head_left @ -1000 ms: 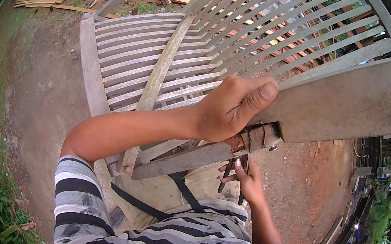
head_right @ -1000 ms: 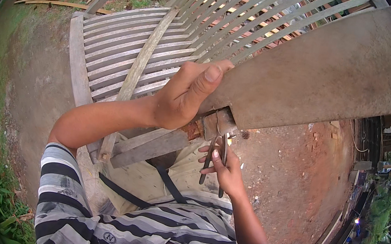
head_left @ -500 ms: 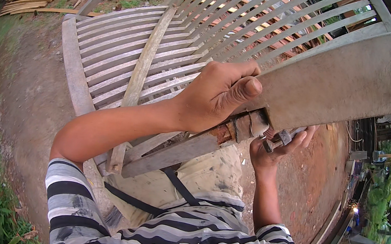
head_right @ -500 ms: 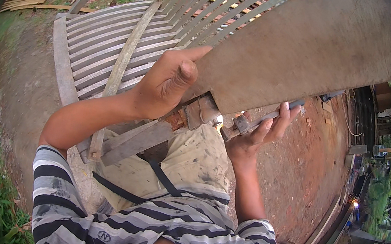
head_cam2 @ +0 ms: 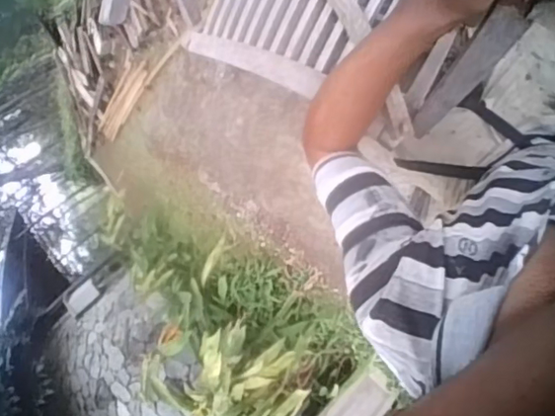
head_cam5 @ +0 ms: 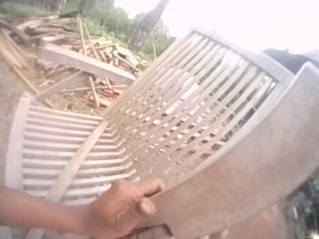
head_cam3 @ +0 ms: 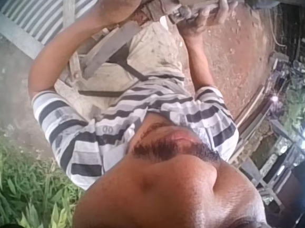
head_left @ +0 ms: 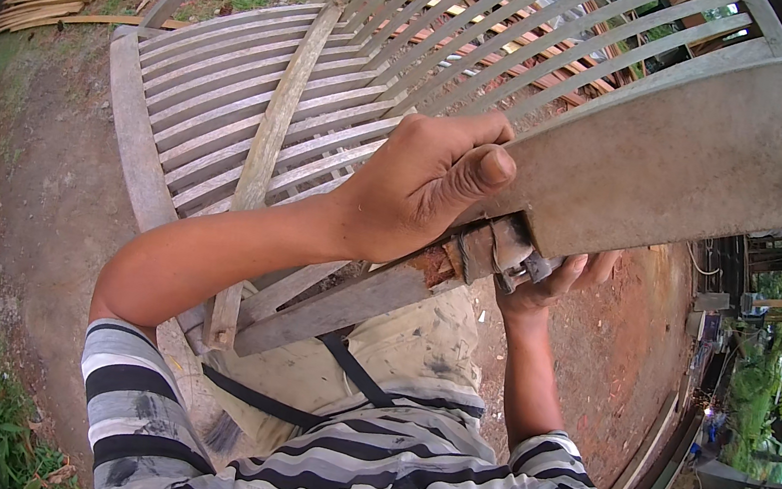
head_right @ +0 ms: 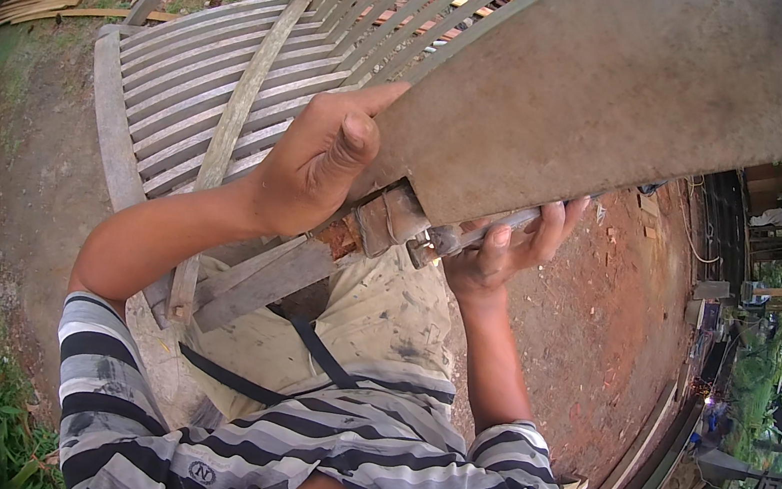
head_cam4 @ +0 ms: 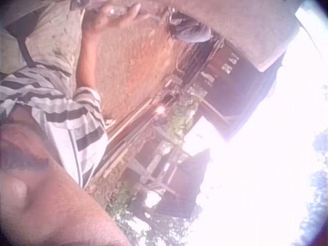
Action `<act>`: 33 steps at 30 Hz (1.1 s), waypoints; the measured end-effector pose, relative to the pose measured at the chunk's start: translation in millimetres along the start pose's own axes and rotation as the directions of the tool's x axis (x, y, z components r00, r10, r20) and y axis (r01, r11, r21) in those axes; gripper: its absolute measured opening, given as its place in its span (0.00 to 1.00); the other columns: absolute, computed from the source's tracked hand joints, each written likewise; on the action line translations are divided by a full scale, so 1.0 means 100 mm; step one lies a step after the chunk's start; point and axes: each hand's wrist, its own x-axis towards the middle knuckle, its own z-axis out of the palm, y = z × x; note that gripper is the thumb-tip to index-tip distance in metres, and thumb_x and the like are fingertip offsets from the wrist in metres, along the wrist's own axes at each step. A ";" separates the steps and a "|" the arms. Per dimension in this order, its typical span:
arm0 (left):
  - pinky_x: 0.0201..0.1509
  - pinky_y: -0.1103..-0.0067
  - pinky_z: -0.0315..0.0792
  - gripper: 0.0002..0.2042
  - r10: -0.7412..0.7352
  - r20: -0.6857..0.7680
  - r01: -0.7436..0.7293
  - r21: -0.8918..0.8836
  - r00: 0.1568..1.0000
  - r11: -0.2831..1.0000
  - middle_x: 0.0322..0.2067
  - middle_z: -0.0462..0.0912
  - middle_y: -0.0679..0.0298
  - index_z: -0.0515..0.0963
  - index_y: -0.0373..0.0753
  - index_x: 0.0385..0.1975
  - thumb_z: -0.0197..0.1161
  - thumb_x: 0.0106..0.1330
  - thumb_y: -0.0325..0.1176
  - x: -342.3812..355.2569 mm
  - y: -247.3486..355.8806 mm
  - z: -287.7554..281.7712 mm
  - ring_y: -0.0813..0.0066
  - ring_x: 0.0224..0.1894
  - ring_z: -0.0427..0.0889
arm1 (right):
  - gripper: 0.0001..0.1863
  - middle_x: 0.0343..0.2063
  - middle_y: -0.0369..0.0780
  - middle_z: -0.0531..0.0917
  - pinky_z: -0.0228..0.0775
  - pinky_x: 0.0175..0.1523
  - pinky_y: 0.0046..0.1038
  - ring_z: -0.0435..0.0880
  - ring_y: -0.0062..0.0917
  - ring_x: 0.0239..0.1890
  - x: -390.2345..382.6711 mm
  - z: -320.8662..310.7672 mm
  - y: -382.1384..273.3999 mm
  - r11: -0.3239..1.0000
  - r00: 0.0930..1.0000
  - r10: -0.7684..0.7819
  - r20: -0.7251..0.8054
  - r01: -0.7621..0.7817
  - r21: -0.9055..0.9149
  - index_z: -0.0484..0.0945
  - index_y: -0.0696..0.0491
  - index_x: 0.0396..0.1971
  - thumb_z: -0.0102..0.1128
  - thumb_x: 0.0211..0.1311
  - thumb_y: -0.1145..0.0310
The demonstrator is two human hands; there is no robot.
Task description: The person uses a crowbar to pry apart a wooden chair, removing a broken slat from the seat. They then use the crowbar to scrape and clean the exposed joint area before setting the removed piece aside.
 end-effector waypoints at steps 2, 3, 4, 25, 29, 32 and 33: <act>0.26 0.75 0.61 0.37 0.021 -0.022 -0.021 -0.003 1.000 1.000 0.18 0.65 0.64 0.71 0.31 0.29 0.47 0.75 0.68 0.00 0.00 0.01 0.80 0.25 0.64 | 0.40 0.71 0.46 0.56 0.52 0.76 0.62 0.52 0.57 0.77 -0.04 0.01 0.04 1.000 1.000 -0.004 -0.003 0.004 -0.015 0.52 0.22 0.74 0.64 0.70 0.61; 0.26 0.75 0.61 0.37 0.009 -0.012 -0.009 0.002 1.000 1.000 0.18 0.65 0.64 0.71 0.32 0.29 0.47 0.75 0.69 0.00 0.02 0.00 0.80 0.25 0.64 | 0.40 0.71 0.46 0.56 0.53 0.76 0.62 0.53 0.56 0.76 -0.04 0.00 0.05 1.000 1.000 -0.006 -0.004 0.006 -0.022 0.52 0.23 0.74 0.65 0.70 0.61; 0.26 0.75 0.61 0.37 -0.003 -0.003 0.003 0.007 1.000 1.000 0.18 0.65 0.64 0.71 0.32 0.29 0.47 0.75 0.69 0.01 0.04 0.00 0.80 0.25 0.64 | 0.39 0.70 0.46 0.57 0.54 0.76 0.61 0.54 0.56 0.76 -0.04 0.00 0.06 1.000 1.000 -0.008 -0.004 0.008 -0.028 0.53 0.23 0.74 0.65 0.70 0.61; 0.24 0.76 0.60 0.37 0.039 -0.015 -0.039 -0.011 0.999 0.999 0.16 0.64 0.66 0.70 0.34 0.24 0.45 0.75 0.70 0.01 0.00 0.02 0.80 0.22 0.65 | 0.30 0.65 0.44 0.62 0.60 0.73 0.56 0.61 0.50 0.72 -0.05 0.06 0.19 0.999 0.996 -0.044 -0.083 0.042 -0.025 0.55 0.23 0.73 0.52 0.78 0.62; 0.24 0.75 0.60 0.38 0.063 -0.026 -0.064 -0.001 0.998 0.998 0.17 0.64 0.66 0.70 0.33 0.25 0.46 0.74 0.70 0.02 -0.04 0.02 0.80 0.23 0.65 | 0.32 0.64 0.44 0.63 0.64 0.69 0.54 0.66 0.50 0.68 0.02 0.05 0.16 0.998 0.997 -0.047 -0.068 0.044 -0.047 0.56 0.27 0.73 0.55 0.77 0.65; 0.25 0.75 0.60 0.38 0.059 -0.024 -0.059 -0.002 0.998 0.998 0.17 0.63 0.65 0.69 0.33 0.25 0.46 0.74 0.71 0.01 -0.05 0.01 0.80 0.24 0.64 | 0.32 0.62 0.44 0.64 0.65 0.67 0.53 0.68 0.49 0.66 0.13 0.04 0.10 0.996 0.996 -0.049 -0.073 0.043 -0.080 0.56 0.28 0.73 0.56 0.76 0.66; 0.25 0.75 0.60 0.38 0.056 -0.022 -0.056 -0.004 0.998 0.998 0.17 0.63 0.65 0.69 0.33 0.25 0.46 0.74 0.71 0.01 -0.04 0.01 0.80 0.24 0.64 | 0.32 0.62 0.44 0.64 0.66 0.66 0.53 0.68 0.48 0.66 0.13 0.03 0.09 0.996 0.996 -0.044 -0.072 0.038 -0.082 0.57 0.29 0.73 0.56 0.75 0.67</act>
